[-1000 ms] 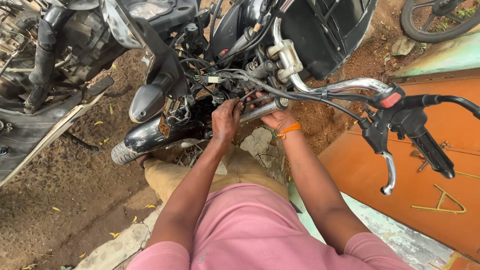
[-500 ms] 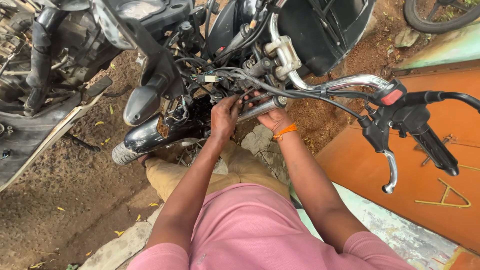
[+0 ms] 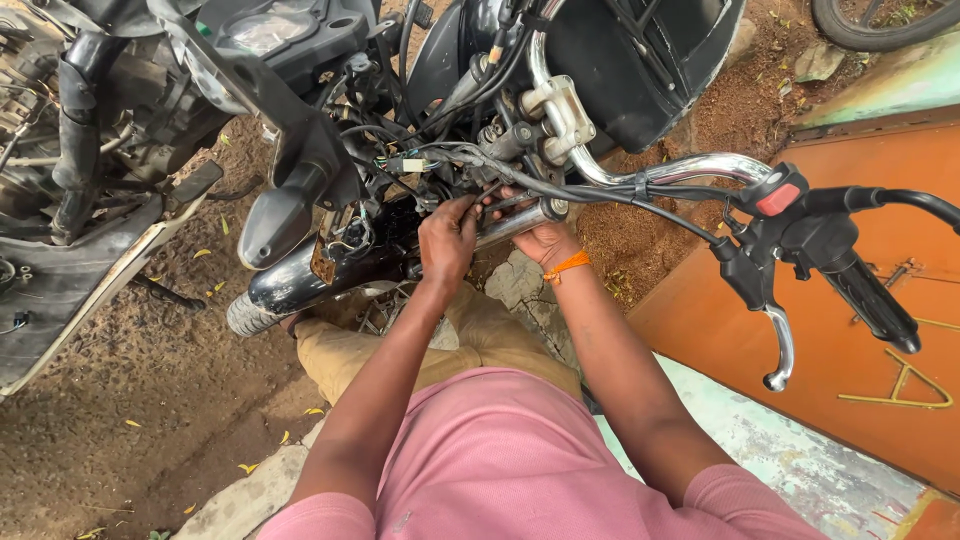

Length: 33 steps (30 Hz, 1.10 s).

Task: The recorder is repairing the wiring and front assembly of a motorcycle.

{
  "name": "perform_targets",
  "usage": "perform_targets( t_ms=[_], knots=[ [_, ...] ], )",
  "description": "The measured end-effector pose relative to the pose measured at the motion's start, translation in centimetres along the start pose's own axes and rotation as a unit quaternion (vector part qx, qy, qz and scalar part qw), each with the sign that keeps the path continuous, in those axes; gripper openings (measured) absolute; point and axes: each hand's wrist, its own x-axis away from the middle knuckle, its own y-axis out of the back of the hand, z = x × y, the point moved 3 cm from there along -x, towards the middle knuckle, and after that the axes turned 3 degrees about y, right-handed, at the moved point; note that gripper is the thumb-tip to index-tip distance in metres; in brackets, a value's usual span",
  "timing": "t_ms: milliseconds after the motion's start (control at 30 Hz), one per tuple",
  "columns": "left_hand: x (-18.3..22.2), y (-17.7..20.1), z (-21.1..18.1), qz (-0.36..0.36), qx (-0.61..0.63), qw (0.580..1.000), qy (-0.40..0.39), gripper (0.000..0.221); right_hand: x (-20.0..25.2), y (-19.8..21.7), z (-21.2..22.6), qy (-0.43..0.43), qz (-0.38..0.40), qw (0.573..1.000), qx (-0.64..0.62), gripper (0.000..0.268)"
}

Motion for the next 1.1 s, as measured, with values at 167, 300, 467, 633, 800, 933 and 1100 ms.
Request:
perform_targets(
  t_ms=[167, 300, 467, 633, 800, 933, 1100],
  knots=[
    [-0.1, 0.1, -0.9, -0.045, -0.025, 0.999, -0.003, 0.017, 0.1, 0.2, -0.2, 0.013, 0.001, 1.0, -0.007, 0.019],
    [-0.6, -0.1, -0.1, -0.033, -0.021, 0.998, -0.045, 0.017, 0.3, -0.7, 0.0, 0.022, 0.008, 1.0, -0.005, 0.019],
    [-1.8, 0.9, -0.4, 0.071, 0.025, 0.996, -0.047, 0.022, 0.0, -0.8, -0.2, 0.0, -0.017, 1.0, -0.012, 0.023],
    [-1.8, 0.8, -0.7, 0.115, -0.001, 0.993, -0.031, 0.024, 0.2, -0.5, -0.4, 0.004, -0.03, 0.999, -0.015, 0.024],
    [-1.9, 0.1, 0.0, 0.132, -0.035, 0.988, -0.066, 0.036, 0.5, -0.6, -0.4, 0.016, -0.025, 0.999, -0.034, 0.015],
    [-1.5, 0.1, -0.2, 0.149, -0.061, 0.986, -0.049, 0.035, 1.0, -1.3, -0.4, 0.036, -0.04, 0.998, -0.014, 0.018],
    [-0.9, 0.8, -1.2, 0.092, -0.081, 0.989, -0.086, 0.036, 0.8, -0.6, -0.6, 0.037, -0.013, 0.997, -0.061, 0.023]
  ],
)
